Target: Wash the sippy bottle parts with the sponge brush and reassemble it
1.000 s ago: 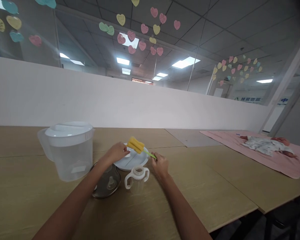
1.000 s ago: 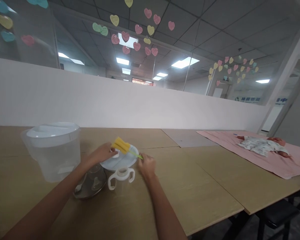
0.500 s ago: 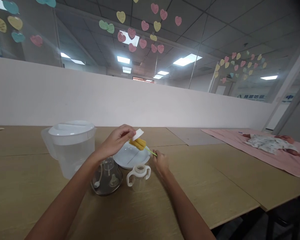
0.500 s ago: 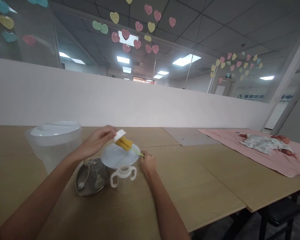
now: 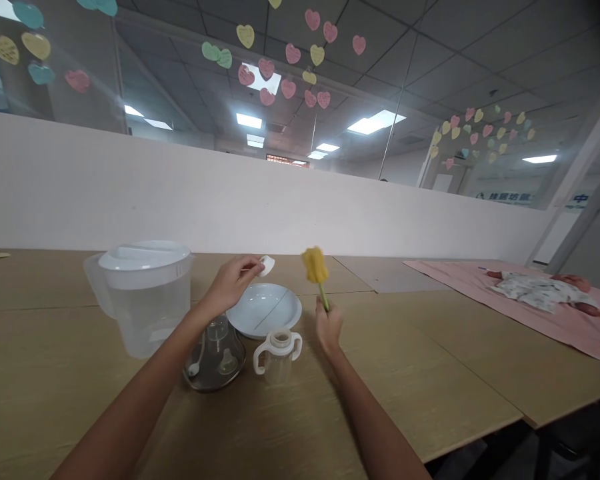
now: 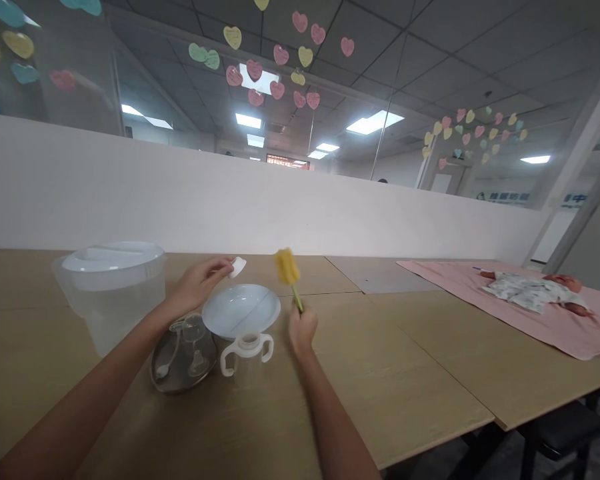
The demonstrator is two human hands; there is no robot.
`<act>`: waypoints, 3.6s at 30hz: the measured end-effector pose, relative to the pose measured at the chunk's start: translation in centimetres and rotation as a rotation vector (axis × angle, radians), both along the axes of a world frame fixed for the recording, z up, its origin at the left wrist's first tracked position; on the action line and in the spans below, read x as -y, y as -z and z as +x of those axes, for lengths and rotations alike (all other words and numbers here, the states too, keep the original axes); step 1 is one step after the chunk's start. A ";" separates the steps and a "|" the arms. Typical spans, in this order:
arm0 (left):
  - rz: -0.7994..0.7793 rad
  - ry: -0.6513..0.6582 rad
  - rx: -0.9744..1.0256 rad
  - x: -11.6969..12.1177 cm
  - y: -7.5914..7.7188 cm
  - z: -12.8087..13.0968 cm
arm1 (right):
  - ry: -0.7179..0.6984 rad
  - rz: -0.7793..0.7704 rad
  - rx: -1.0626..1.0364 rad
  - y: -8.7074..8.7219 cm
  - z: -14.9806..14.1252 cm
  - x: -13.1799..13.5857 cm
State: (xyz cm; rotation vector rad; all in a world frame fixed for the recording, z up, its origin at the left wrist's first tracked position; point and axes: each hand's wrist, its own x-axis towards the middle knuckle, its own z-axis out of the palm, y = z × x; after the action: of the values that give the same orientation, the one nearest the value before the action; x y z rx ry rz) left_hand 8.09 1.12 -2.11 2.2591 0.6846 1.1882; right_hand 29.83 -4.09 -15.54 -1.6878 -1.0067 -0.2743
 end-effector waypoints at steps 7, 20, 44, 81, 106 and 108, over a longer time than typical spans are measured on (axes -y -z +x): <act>-0.438 0.219 0.115 1.1 -0.3 -0.4 | -0.031 -0.073 0.237 0.4 -0.3 0.1; -0.514 0.164 0.211 2.1 -1.3 -0.9 | 0.149 -0.339 0.139 -0.4 1.3 0.4; -0.537 0.174 0.103 0.5 0.5 -0.2 | 0.124 -0.479 0.375 -1.5 -1.7 0.4; -0.544 0.073 0.094 0.2 1.0 0.0 | 0.112 -0.668 0.316 -1.6 -0.1 0.5; 0.010 -0.224 -0.810 2.8 -2.1 -3.1 | 0.104 -0.640 0.222 -1.1 0.4 0.6; -0.086 -0.175 -0.887 2.8 -1.8 -3.1 | 0.097 -0.636 0.227 -0.9 0.4 0.5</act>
State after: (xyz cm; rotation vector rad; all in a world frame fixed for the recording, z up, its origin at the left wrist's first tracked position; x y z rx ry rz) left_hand 4.96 -1.72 -0.31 2.6416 1.2310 0.1384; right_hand 30.27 -4.56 -14.61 -2.3227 -1.2679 -0.2244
